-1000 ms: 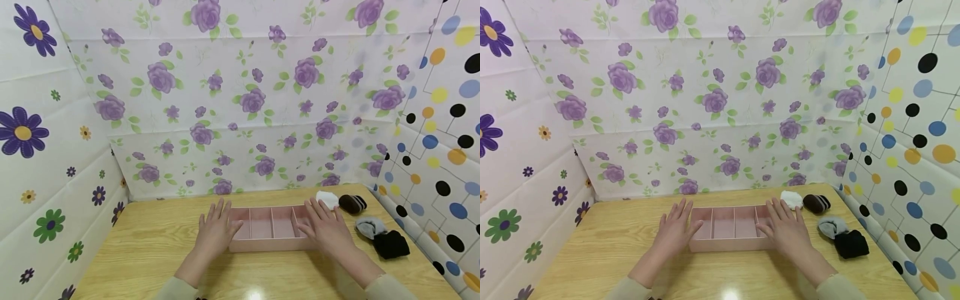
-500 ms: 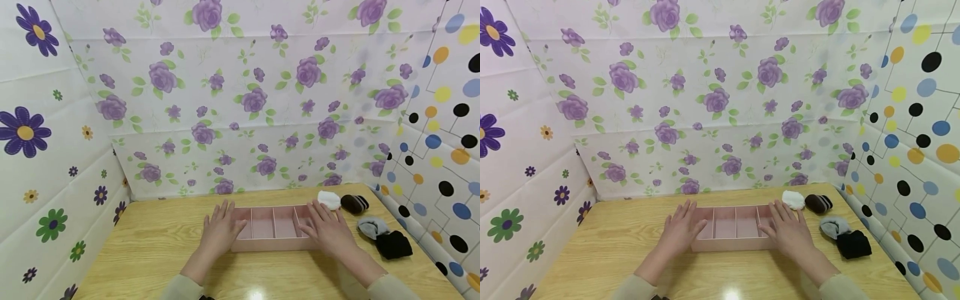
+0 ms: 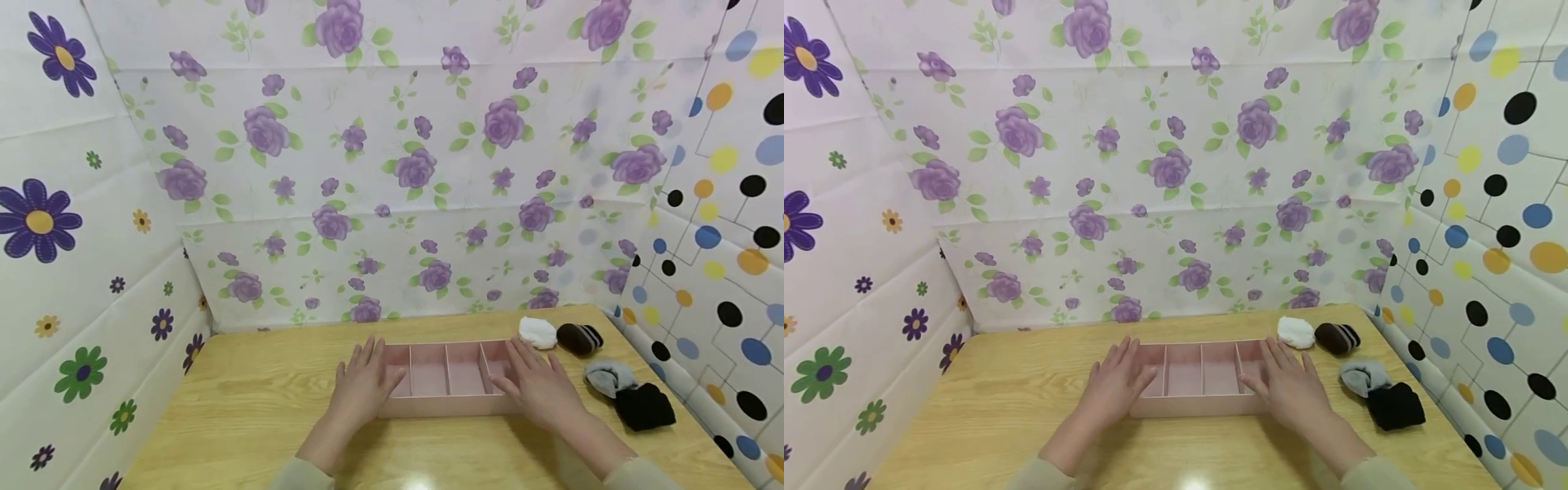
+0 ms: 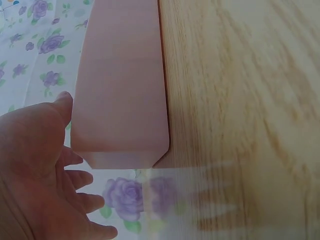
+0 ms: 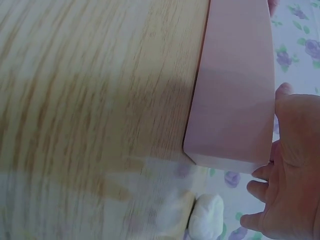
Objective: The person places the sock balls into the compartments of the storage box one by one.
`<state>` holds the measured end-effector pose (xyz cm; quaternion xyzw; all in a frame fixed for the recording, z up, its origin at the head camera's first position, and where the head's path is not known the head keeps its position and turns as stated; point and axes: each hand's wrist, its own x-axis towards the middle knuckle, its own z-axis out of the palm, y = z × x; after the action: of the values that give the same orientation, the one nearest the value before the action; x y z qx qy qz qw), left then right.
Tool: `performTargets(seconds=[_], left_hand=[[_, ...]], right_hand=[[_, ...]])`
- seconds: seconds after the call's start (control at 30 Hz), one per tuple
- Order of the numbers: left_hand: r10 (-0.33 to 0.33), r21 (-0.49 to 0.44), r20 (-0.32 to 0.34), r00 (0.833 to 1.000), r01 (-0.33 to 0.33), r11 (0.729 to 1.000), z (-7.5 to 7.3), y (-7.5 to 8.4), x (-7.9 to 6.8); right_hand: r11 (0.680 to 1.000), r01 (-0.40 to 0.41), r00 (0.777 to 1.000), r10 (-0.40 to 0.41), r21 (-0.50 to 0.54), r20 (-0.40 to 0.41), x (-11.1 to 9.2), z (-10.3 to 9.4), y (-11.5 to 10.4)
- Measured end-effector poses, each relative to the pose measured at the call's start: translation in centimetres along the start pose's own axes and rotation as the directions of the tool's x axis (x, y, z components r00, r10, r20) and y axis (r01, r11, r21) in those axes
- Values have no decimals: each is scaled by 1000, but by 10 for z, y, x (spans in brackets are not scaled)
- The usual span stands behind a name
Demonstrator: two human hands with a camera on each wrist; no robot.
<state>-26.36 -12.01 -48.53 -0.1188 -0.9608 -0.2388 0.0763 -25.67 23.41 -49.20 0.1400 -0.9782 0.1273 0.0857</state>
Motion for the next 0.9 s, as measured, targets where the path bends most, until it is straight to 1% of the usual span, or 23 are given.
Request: performTargets(seconds=[0.13, 0.3, 0.43, 0.57, 0.77, 0.9], left_hand=[[-1, -11, 9, 1000, 1, 1000, 2, -2, -4], [-11, -12, 28, 1000, 12, 1000, 8, -4, -5], [-24, 8, 8, 1000, 24, 1000, 10, -6, -5], [-31, -7, -6, 1000, 31, 999, 8, -8, -7], [-55, -13, -32, 998, 54, 998, 6, -15, -12], [-73, -15, -46, 996, 72, 997, 3, -20, -13]], right_hand=[[1000, -7, 1000, 7, 1, -1, -1, 2, -2], [1000, -15, 1000, 15, -18, -6, -3, 4, -2], [1000, -9, 1000, 9, -8, -16, -1, 5, -3], [1000, -7, 1000, 7, -10, -23, 2, 6, -5], [1000, 10, 1000, -10, 5, -19, 5, 7, -15], [1000, 20, 1000, -20, 10, -21, 10, 7, -22]])
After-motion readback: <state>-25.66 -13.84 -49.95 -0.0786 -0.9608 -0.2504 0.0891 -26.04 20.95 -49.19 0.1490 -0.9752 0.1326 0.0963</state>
